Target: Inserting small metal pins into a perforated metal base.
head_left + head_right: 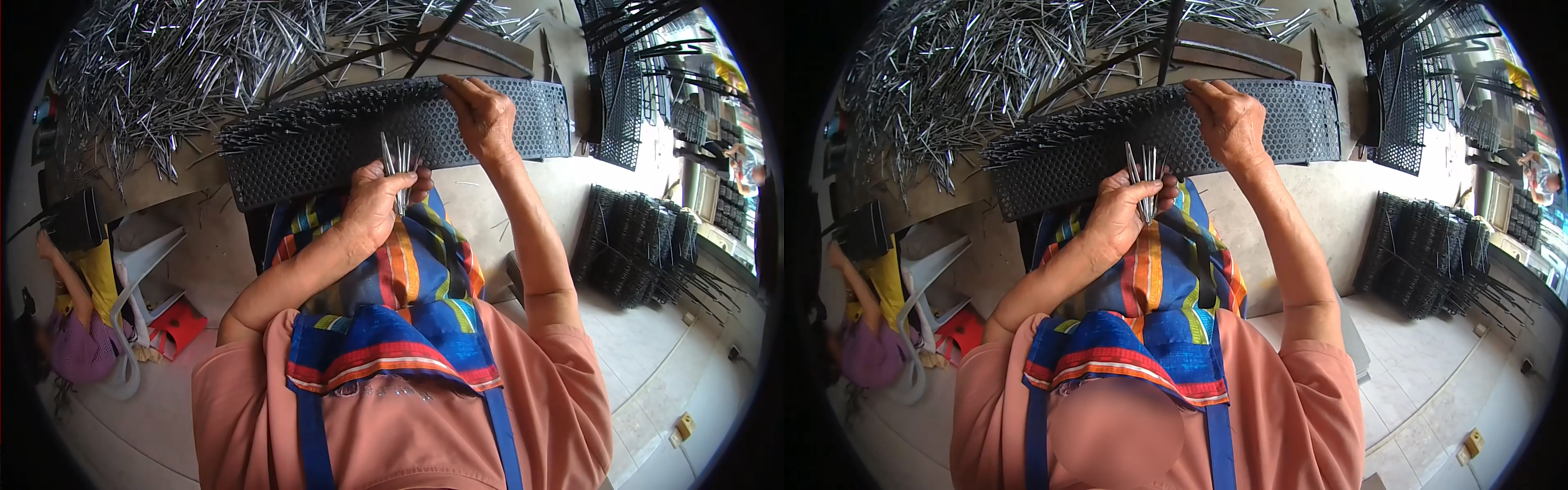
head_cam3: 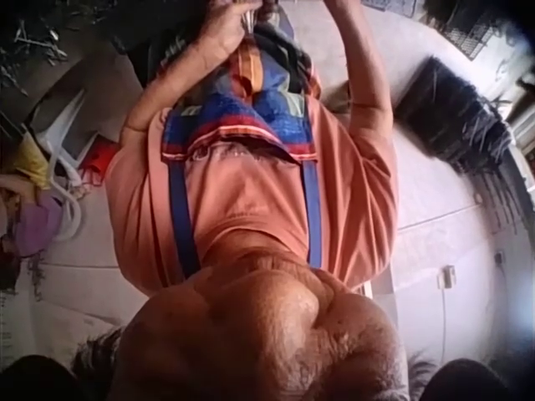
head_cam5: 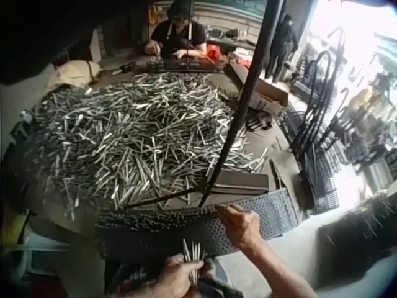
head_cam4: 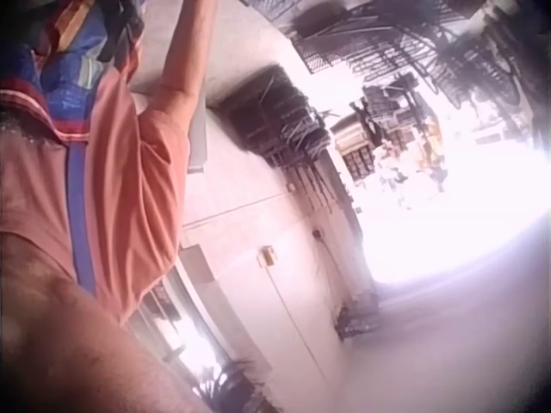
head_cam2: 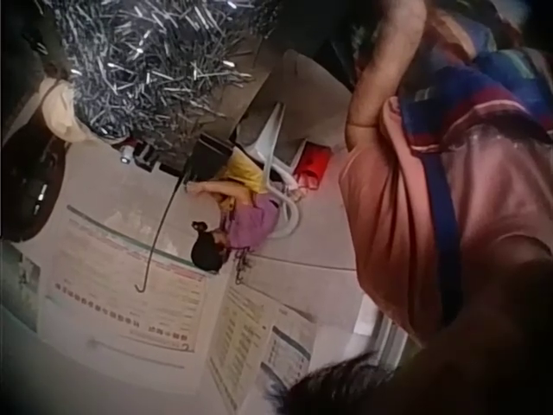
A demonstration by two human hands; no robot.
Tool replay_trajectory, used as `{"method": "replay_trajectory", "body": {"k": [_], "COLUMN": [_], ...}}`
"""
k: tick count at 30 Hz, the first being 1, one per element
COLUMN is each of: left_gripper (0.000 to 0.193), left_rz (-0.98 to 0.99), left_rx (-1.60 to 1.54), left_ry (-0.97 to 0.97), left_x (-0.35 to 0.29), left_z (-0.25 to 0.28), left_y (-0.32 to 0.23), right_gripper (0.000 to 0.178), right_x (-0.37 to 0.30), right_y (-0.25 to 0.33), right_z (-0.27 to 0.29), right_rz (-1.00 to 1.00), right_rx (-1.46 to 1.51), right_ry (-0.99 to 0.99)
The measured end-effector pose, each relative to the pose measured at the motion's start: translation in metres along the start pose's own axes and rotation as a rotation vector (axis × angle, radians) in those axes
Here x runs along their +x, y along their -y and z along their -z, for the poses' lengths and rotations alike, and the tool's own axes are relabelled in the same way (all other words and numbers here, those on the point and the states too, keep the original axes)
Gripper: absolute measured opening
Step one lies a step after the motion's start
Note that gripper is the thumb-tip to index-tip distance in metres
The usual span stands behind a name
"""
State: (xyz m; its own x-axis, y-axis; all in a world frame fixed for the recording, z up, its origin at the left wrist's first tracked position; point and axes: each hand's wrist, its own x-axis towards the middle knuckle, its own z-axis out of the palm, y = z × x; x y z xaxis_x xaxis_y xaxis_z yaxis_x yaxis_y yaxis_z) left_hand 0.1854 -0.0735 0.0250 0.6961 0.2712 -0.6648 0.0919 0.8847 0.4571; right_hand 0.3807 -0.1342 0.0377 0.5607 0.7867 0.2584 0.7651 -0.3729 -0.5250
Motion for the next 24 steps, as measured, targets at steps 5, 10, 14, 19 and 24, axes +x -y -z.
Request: {"method": "replay_trajectory", "body": {"k": [5, 10, 14, 19, 24], "left_gripper": [0.016, 0.016, 0.013, 0.015, 0.016], "left_rz": [0.006, -0.001, 0.005, 0.112, 0.026], "left_rx": [0.000, -0.012, -0.019, 0.000, 0.022], "left_ry": [0.000, 0.014, 0.064, 0.121, -0.019], "left_x": [0.000, 0.000, -0.001, 0.000, -0.003], "left_z": [-0.003, 0.000, 0.002, -0.002, 0.002], "left_y": [-0.001, -0.001, -0.002, 0.000, -0.007], "right_gripper": [0.019, 0.026, 0.020, 0.011, 0.008], "right_x": [0.003, -0.003, -0.027, -0.048, -0.044], "right_y": [-0.004, 0.005, 0.002, 0.029, 0.025], "right_z": [-0.003, 0.003, 0.008, 0.007, 0.000], "right_rz": [0.082, 0.110, -0.243, -0.647, -0.662], "right_rx": [0.008, -0.202, 0.416, 0.944, 0.985], "right_ry": [-0.020, 0.023, 0.271, 0.434, -0.015]}}
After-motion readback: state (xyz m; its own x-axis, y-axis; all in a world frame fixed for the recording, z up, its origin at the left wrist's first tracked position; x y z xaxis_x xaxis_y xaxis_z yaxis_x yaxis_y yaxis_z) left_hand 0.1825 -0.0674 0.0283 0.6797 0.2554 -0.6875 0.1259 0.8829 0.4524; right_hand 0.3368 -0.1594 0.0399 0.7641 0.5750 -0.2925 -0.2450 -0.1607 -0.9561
